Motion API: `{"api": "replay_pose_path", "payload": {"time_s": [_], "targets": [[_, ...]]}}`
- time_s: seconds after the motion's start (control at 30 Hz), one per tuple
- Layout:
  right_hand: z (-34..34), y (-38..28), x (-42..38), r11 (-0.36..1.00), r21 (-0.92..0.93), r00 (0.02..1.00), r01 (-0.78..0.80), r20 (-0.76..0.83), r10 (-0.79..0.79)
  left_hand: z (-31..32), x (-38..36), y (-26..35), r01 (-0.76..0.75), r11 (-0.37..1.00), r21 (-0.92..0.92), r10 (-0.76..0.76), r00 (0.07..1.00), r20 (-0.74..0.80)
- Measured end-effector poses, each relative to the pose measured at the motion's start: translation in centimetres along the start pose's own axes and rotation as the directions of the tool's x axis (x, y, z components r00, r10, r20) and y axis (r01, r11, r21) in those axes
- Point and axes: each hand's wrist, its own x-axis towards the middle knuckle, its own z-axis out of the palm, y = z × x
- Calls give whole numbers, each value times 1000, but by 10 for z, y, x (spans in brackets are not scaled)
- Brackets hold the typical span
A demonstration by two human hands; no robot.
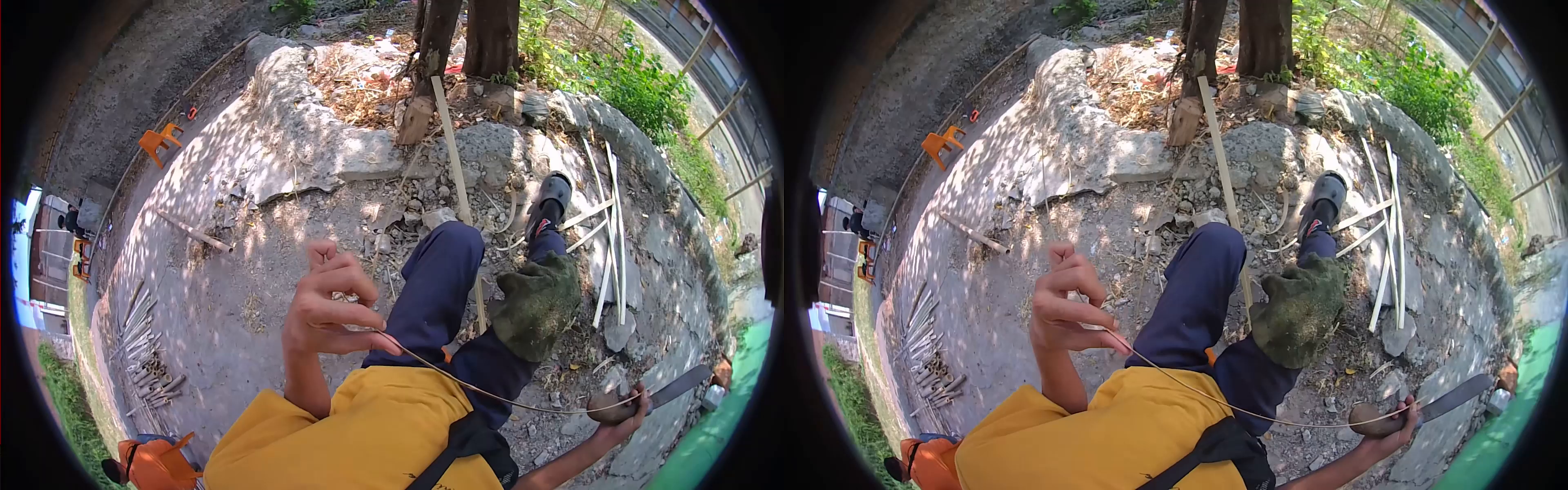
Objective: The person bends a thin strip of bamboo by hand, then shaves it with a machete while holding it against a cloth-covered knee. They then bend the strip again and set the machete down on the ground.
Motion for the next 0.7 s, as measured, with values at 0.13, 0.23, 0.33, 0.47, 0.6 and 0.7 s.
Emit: {"api": "replay_pose_path", "payload": {"time_s": [0.13, 0.23, 0.33, 0.47, 0.6, 0.7], "targets": [[18, -8, -19, 999, 42, 1000, -11, 28, 10, -2, -3, 0, -17, 974, -227, 44, 992, 116], [19, -6, -24, 997, 75, 999, -33, 37, 31, -3, -8, -1, 9, 982, -188, 36, 972, 232], [25, -4, -28, 995, 92, 998, -45, 39, 41, -3, -11, 1, 137, 990, 35, -141, 959, 245], [40, -2, -31, 999, 11, 999, -36, 12, 36, 4, -12, -6, 222, 967, 122, -246, 937, 247], [56, 17, -26, 989, -127, 997, -72, -16, 71, 30, -18, -38, 364, 921, 136, -388, 851, 353], [36, 42, -10, 972, -205, 992, -115, 23, 122, 42, -35, -68, 522, 853, 20, -496, 797, 344]]}}
